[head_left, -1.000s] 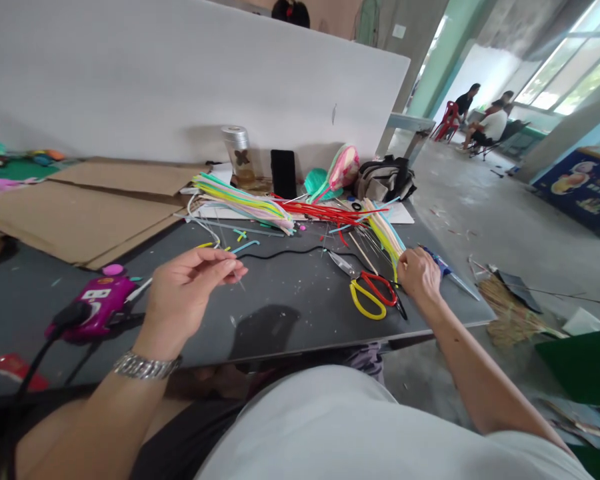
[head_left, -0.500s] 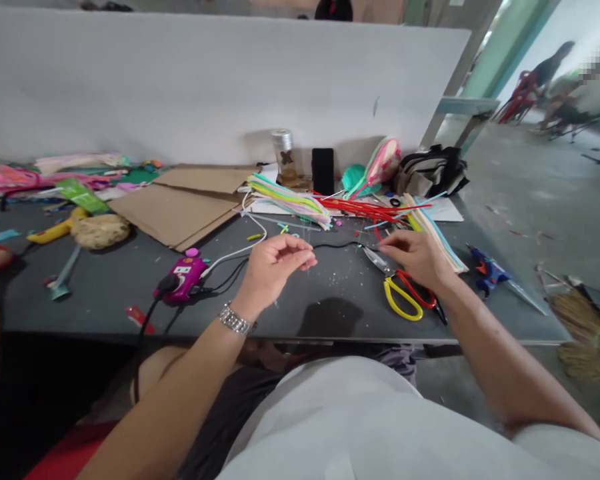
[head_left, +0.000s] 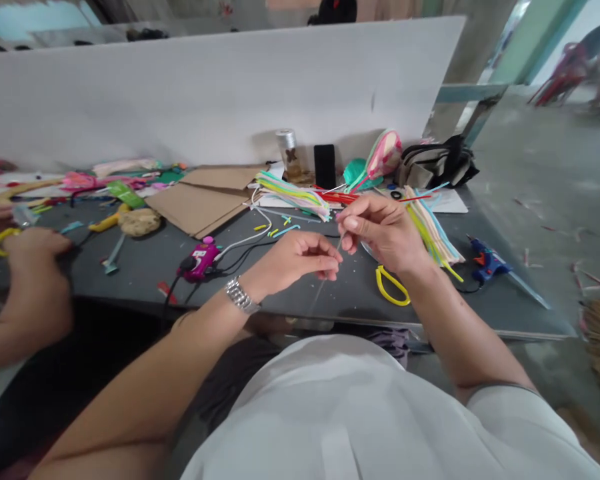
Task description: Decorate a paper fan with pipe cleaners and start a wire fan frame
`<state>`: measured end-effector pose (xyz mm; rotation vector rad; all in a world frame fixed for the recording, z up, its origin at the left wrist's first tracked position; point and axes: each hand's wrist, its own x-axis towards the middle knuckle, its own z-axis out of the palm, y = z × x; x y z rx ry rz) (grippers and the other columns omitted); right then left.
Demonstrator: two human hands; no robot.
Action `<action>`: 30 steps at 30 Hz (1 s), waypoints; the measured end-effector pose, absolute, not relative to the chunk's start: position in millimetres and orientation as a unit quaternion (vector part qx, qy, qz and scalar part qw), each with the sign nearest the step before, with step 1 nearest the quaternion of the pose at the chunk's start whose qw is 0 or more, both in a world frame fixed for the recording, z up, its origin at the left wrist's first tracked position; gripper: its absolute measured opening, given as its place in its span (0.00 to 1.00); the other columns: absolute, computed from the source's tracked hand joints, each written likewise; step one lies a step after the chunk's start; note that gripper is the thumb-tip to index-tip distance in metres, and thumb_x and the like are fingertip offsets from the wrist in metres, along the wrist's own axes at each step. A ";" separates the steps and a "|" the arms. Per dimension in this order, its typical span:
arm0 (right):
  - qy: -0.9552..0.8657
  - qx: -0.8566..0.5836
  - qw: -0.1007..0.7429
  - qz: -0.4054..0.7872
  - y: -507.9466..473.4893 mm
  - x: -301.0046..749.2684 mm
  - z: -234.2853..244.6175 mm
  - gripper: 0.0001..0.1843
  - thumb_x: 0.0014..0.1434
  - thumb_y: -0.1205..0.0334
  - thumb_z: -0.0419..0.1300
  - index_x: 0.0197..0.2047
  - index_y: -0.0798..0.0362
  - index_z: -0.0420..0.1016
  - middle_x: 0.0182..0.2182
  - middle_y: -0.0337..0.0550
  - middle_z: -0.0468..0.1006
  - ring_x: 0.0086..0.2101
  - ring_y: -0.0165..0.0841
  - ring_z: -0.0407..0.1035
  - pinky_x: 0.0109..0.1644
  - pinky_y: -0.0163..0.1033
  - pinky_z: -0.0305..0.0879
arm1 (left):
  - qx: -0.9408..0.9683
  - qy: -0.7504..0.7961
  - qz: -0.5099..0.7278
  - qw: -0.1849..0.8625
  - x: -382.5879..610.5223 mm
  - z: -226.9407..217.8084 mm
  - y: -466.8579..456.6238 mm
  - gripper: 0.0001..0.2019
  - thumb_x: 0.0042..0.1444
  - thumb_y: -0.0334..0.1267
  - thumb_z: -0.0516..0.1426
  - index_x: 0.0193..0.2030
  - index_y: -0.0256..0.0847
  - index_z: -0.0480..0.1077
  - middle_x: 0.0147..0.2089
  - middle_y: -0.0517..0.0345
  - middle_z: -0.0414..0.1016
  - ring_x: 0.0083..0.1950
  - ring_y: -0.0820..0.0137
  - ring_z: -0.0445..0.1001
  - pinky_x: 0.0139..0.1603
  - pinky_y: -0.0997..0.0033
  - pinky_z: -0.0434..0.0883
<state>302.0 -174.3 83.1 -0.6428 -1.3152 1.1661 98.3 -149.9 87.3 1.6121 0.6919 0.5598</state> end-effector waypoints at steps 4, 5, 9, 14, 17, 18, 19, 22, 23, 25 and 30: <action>-0.531 -0.309 0.649 0.449 -172.6 301.0 78.9 0.20 0.52 0.48 0.78 0.30 0.51 0.76 0.27 0.35 0.81 0.23 0.27 0.73 0.25 0.32 0.69 | 0.698 0.320 0.264 0.584 100.0 91.1 -144.8 0.07 0.55 0.39 0.67 0.35 0.38 0.79 0.29 0.55 0.81 0.31 0.69 0.78 0.36 0.68 0.75; -0.523 -0.315 0.662 0.435 -171.1 299.7 76.0 0.19 0.52 0.49 0.78 0.30 0.50 0.75 0.27 0.35 0.80 0.23 0.27 0.73 0.25 0.32 0.69 | 0.697 0.325 0.273 0.578 99.4 88.9 -142.2 0.07 0.55 0.39 0.67 0.35 0.38 0.79 0.29 0.55 0.81 0.30 0.70 0.78 0.36 0.68 0.75; -0.489 -0.351 0.692 0.397 -165.9 289.8 58.0 0.20 0.53 0.48 0.77 0.30 0.50 0.73 0.26 0.35 0.81 0.23 0.27 0.73 0.25 0.32 0.68 | 0.668 0.330 0.312 0.590 94.3 67.5 -135.4 0.08 0.54 0.40 0.67 0.35 0.38 0.78 0.27 0.57 0.78 0.28 0.72 0.74 0.33 0.70 0.71; -0.441 -0.390 0.721 0.366 -158.9 267.6 33.7 0.21 0.53 0.52 0.76 0.41 0.49 0.72 0.26 0.32 0.80 0.23 0.27 0.74 0.27 0.33 0.69 | 0.591 0.369 0.328 0.638 80.7 34.8 -138.7 0.11 0.52 0.43 0.68 0.32 0.37 0.76 0.25 0.60 0.74 0.25 0.75 0.68 0.28 0.74 0.64; -0.436 -0.397 0.723 0.360 -154.1 252.5 22.3 0.19 0.54 0.53 0.74 0.42 0.49 0.72 0.27 0.31 0.80 0.23 0.27 0.74 0.29 0.33 0.71 | 0.575 0.375 0.325 0.651 70.6 23.8 -140.0 0.12 0.53 0.44 0.67 0.32 0.37 0.76 0.25 0.60 0.73 0.26 0.75 0.68 0.28 0.74 0.64; -0.436 -0.397 0.724 0.358 -152.7 247.8 19.1 0.18 0.54 0.53 0.74 0.42 0.49 0.73 0.27 0.31 0.80 0.24 0.27 0.74 0.29 0.33 0.71 | 0.570 0.376 0.326 0.653 67.9 21.7 -139.2 0.12 0.53 0.44 0.68 0.32 0.37 0.76 0.26 0.60 0.73 0.26 0.75 0.68 0.28 0.74 0.64; -0.435 -0.397 0.725 0.357 -151.4 243.3 16.2 0.17 0.55 0.53 0.74 0.42 0.50 0.74 0.28 0.32 0.80 0.24 0.27 0.74 0.30 0.33 0.72 | 0.564 0.379 0.329 0.655 65.7 20.1 -137.8 0.13 0.52 0.45 0.68 0.32 0.37 0.76 0.26 0.60 0.73 0.26 0.75 0.68 0.28 0.74 0.64; -0.423 -0.397 0.731 0.360 -149.0 230.9 9.5 0.16 0.55 0.52 0.73 0.40 0.50 0.74 0.28 0.33 0.80 0.24 0.26 0.74 0.29 0.33 0.71 | 0.549 0.396 0.348 0.649 61.4 17.0 -132.9 0.15 0.49 0.46 0.69 0.34 0.36 0.76 0.26 0.61 0.73 0.26 0.75 0.67 0.26 0.75 0.62; -0.417 -0.396 0.732 0.365 -148.8 227.1 8.0 0.17 0.55 0.51 0.73 0.40 0.50 0.74 0.28 0.33 0.80 0.23 0.26 0.74 0.29 0.33 0.71 | 0.547 0.408 0.355 0.639 60.1 16.2 -131.8 0.15 0.48 0.46 0.69 0.35 0.36 0.77 0.26 0.61 0.73 0.26 0.75 0.67 0.26 0.75 0.61; -0.406 -0.392 0.732 0.382 -148.6 220.0 5.8 0.18 0.54 0.49 0.73 0.38 0.50 0.73 0.27 0.33 0.80 0.22 0.26 0.72 0.28 0.33 0.71 | 0.554 0.442 0.362 0.606 56.3 14.7 -130.8 0.17 0.48 0.48 0.69 0.37 0.36 0.78 0.28 0.60 0.74 0.27 0.74 0.69 0.27 0.75 0.63; -0.397 -0.389 0.709 0.435 -148.5 207.6 1.6 0.21 0.53 0.47 0.74 0.34 0.50 0.70 0.27 0.34 0.80 0.21 0.25 0.69 0.27 0.33 0.70 | 0.632 0.509 0.372 0.452 39.9 10.0 -129.6 0.16 0.50 0.49 0.66 0.40 0.39 0.79 0.31 0.58 0.78 0.29 0.70 0.73 0.31 0.72 0.70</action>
